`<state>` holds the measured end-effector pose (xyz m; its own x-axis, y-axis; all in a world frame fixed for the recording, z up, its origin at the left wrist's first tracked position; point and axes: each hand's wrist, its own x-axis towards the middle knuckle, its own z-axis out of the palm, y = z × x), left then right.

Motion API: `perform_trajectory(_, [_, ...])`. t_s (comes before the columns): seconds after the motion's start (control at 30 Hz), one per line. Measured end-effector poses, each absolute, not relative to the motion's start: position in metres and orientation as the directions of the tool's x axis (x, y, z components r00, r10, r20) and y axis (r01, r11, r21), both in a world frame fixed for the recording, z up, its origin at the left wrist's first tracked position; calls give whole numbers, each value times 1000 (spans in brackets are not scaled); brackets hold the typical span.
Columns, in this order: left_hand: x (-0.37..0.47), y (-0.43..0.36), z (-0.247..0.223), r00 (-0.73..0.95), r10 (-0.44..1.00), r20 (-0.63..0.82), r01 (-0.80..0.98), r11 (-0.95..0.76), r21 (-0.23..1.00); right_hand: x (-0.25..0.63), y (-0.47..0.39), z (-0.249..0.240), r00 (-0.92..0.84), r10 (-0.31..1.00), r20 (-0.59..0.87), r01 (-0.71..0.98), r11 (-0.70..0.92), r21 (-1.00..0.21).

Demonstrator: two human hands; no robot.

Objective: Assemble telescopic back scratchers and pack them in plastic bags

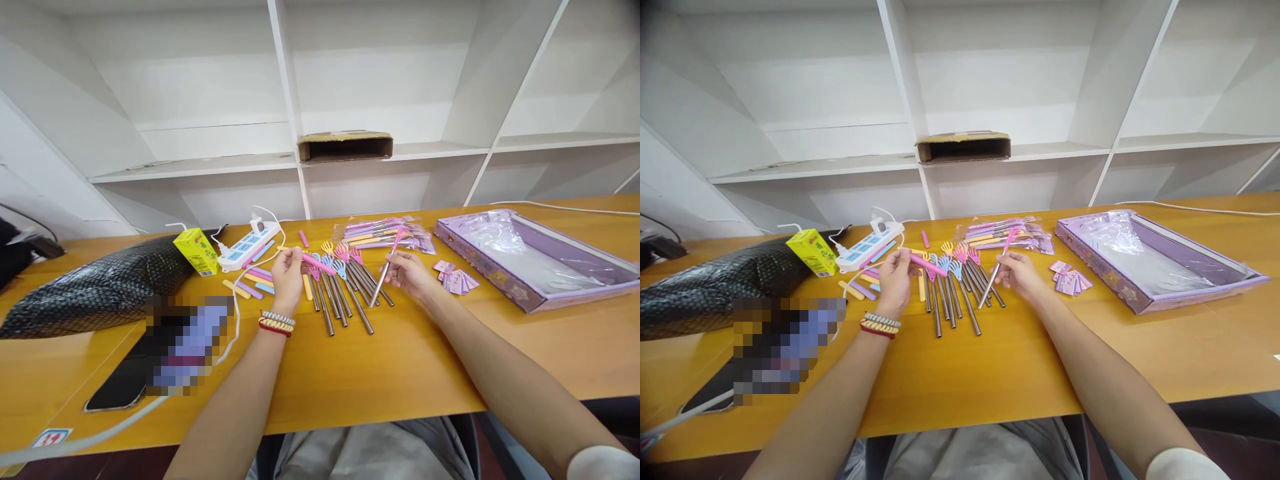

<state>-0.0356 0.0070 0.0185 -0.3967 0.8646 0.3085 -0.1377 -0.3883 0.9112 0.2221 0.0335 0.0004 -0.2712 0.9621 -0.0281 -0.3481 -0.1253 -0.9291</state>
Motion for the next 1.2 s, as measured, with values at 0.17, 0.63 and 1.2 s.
perform_trajectory(0.17, [-22, 2, 12, -212, 965, 157, -368, -228, 901, 220, 30, 4, -335, 942, -30, -472, -195, -860])
perform_trajectory(0.63, [-24, 3, 8, -107, 994, -21, -531, -39, 846, 228, 41, 1, -96, 993, -71, -694, -117, -710])
perform_trajectory(1.2, [-20, 0, 4, -15, 999, -37, -388, 28, 921, 225, 36, 4, -99, 995, 9, -723, -66, -688])
